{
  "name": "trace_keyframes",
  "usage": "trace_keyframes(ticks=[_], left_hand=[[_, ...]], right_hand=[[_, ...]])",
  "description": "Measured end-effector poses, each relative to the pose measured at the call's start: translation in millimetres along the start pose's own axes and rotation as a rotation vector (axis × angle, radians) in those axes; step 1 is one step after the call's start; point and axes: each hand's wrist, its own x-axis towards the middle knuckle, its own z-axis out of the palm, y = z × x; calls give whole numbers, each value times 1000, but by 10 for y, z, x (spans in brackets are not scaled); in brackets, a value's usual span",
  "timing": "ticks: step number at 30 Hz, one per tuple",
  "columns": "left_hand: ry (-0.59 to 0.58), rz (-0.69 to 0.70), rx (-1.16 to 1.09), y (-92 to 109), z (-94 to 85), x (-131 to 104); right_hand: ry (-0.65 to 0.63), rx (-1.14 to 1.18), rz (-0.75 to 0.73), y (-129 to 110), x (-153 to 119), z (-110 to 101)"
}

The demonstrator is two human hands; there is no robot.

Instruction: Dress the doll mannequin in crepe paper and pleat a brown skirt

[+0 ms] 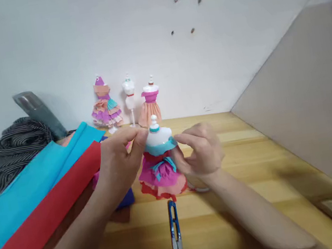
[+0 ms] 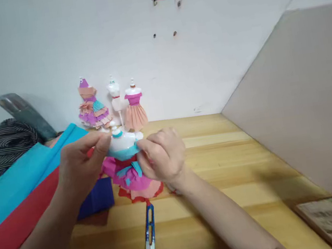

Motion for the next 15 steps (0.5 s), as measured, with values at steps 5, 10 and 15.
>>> trace_keyframes(ticks=[5,10,15], left_hand=[[18,47,39,21,13,3],[15,49,58,29,11,4],[19,58,51,31,14,7]], right_hand=[[18,24,35,-44,9,-28],[59,57,105,-70,16,-8],[58,55,96,-60,1,26]])
